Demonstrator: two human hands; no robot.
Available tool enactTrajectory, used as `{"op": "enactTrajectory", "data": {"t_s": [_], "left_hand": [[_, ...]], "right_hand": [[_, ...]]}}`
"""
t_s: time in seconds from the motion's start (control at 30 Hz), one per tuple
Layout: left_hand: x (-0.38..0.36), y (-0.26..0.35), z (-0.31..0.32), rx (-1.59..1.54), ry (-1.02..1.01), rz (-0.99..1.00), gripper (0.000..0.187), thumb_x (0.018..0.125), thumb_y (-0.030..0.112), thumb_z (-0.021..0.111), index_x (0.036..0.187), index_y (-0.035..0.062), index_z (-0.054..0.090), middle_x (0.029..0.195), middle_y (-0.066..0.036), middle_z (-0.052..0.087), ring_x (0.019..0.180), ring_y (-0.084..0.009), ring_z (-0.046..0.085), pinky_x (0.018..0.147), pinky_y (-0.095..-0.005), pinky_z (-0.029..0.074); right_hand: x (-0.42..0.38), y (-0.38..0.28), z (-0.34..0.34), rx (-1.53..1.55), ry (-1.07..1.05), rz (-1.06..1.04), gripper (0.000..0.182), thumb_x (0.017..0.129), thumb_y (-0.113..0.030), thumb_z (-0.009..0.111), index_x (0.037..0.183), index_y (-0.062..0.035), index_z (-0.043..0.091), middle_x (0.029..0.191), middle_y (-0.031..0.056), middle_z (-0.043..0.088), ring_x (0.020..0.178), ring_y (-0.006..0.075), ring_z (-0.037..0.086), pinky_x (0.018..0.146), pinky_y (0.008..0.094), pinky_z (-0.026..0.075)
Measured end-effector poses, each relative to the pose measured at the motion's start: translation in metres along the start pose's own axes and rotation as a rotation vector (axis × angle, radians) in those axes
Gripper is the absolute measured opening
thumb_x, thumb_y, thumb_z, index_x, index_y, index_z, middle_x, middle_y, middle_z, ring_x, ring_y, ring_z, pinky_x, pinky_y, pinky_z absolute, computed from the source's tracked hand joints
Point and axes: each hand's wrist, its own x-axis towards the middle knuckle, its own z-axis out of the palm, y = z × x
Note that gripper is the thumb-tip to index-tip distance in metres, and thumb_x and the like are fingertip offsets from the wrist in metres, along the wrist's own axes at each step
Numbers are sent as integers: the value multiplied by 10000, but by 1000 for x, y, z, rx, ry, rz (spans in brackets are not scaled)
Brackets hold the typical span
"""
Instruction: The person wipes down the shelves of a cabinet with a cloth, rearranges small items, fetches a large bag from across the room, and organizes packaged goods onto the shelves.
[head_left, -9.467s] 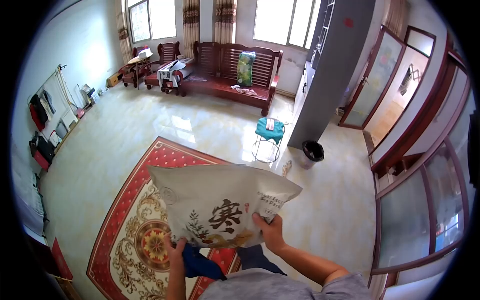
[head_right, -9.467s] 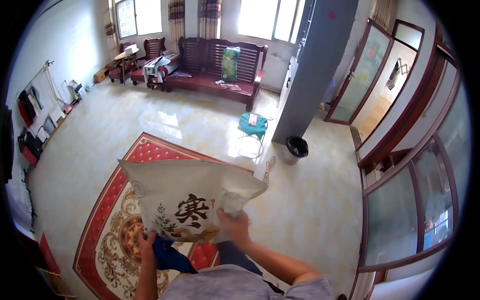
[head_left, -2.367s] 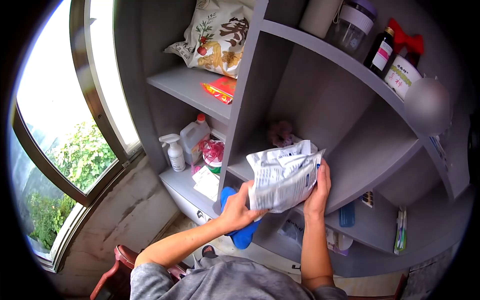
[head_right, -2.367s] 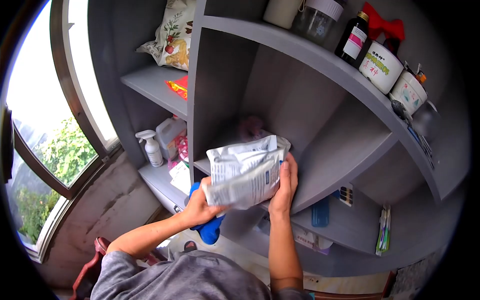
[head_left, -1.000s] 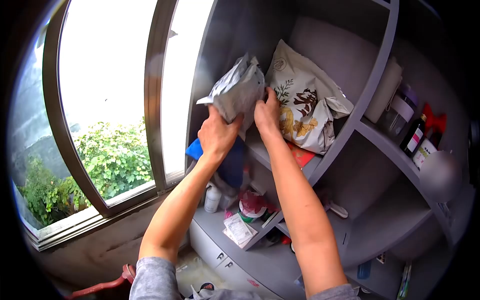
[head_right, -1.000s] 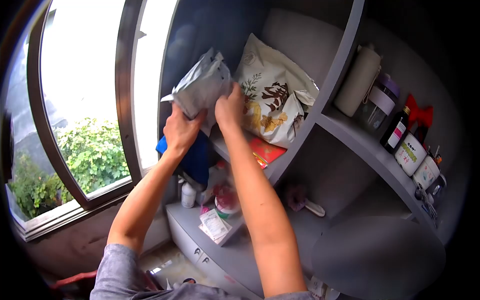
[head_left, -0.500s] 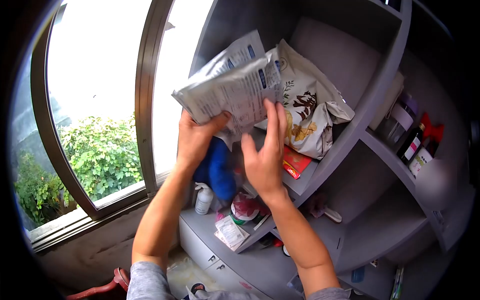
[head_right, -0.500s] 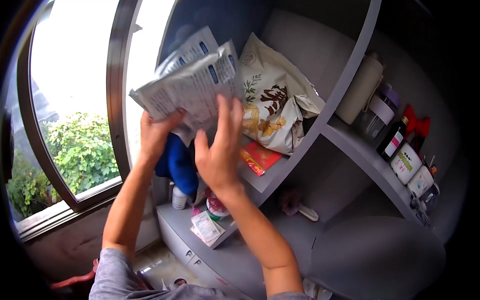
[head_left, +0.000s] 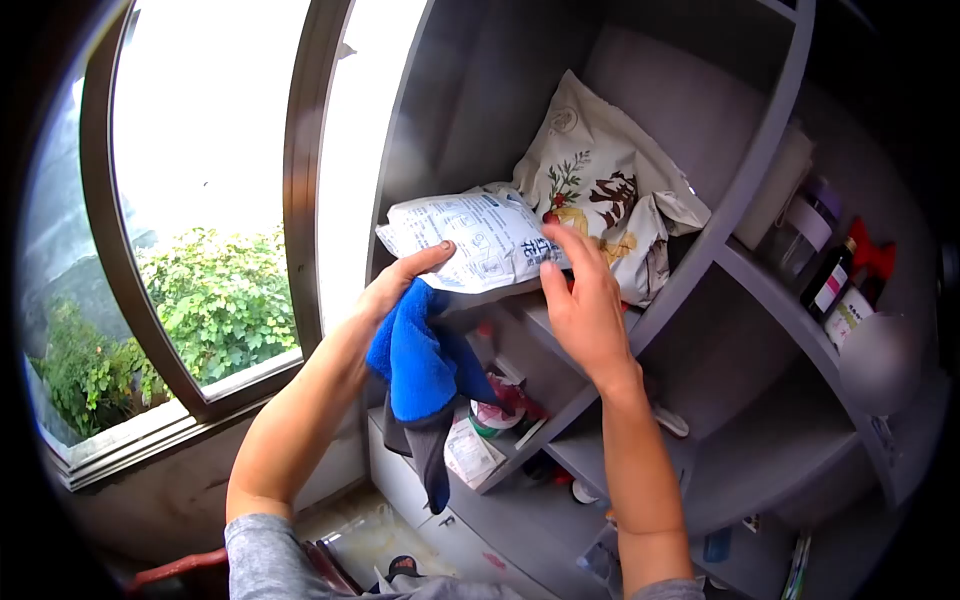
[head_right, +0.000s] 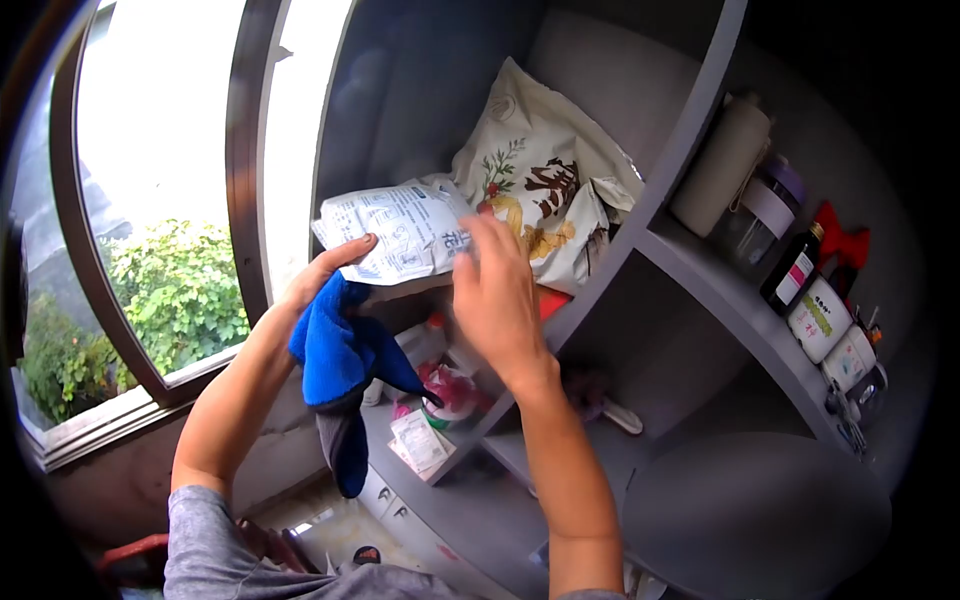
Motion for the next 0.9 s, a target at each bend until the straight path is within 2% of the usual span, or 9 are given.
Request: {"op": "enactTrajectory", "data": {"t_s": [0.23, 0.37, 0.43, 0.5, 0.6, 0.67, 0.73, 0.8, 0.9], "left_hand": [[-45, -53, -8, -168, 169, 135, 436, 878, 378, 656, 1182, 69, 617, 975, -68, 714, 819, -188, 679, 766, -366, 552], [-67, -65, -39, -190, 189, 235, 416, 874, 480, 651, 1021, 91, 654, 697, 1, 665, 461, -65, 523, 418, -214, 418], [-76, -63, -44, -246, 134, 265, 441, 892, 428, 643, 1120, 52, 599, 811, -44, 664, 561, -108, 572, 475, -228, 457], [-84, -55, -61, -322, 28, 272, 498, 901, 348, 646, 1250, 17, 518, 1026, -118, 659, 790, -187, 648, 635, -285, 539], [-84, -45, -74, -366, -57, 322, 560, 918, 269, 628, 1352, -27, 433, 1212, -195, 625, 1012, -271, 678, 788, -335, 589], [-87, -38, -85, -396, -209, 286, 576, 917, 252, 633, 1368, -32, 415, 1238, -204, 609, 1053, -289, 660, 857, -372, 568], [-91, -27, -88, -379, -304, 264, 594, 915, 235, 637, 1385, -38, 397, 1263, -213, 592, 1093, -307, 642, 926, -409, 546], [-96, -20, -74, -319, -144, 284, 600, 914, 225, 643, 1389, -41, 392, 1279, -210, 578, 1117, -309, 625, 966, -429, 521], [-92, -13, -60, -250, -32, 294, 583, 912, 222, 649, 1372, -46, 413, 1251, -206, 591, 1092, -301, 636, 960, -424, 525]], "right_hand": [[23, 10, -4, 1, 152, -19, 357, 854, 9, 529, 1202, 85, 540, 1219, 247, 571, 1156, 405, 540, 1002, 443, 422], [35, 19, 15, -167, 139, -69, 382, 833, 36, 512, 1212, 74, 534, 1225, 233, 565, 1160, 404, 523, 1012, 443, 413], [44, 22, 30, -318, 60, -87, 411, 802, 12, 530, 1213, 39, 549, 1225, 203, 567, 1222, 384, 477, 1047, 454, 373], [53, 26, 46, -516, -13, -100, 423, 792, -11, 543, 1214, 21, 559, 1226, 189, 570, 1248, 375, 457, 1059, 465, 352], [80, 47, 68, -760, -226, -33, 512, 771, -114, 619, 1268, -13, 547, 1318, 135, 523, 1347, 334, 352, 1064, 556, 296], [92, 58, 82, -978, -342, 28, 584, 758, -208, 681, 1306, -69, 535, 1383, 104, 473, 1389, 327, 284, 1034, 656, 259], [96, 72, 91, -1102, -265, -8, 630, 730, -244, 721, 1320, -134, 530, 1406, 98, 452, 1408, 313, 267, 1018, 674, 270], [94, 73, 94, -1209, -192, -46, 587, 715, -258, 739, 1270, -207, 557, 1323, 89, 511, 1358, 301, 330, 974, 689, 286], [102, 76, 98, -1164, -91, -95, 520, 722, -200, 720, 1220, -184, 570, 1182, 80, 570, 1257, 294, 415, 942, 674, 298]]}}
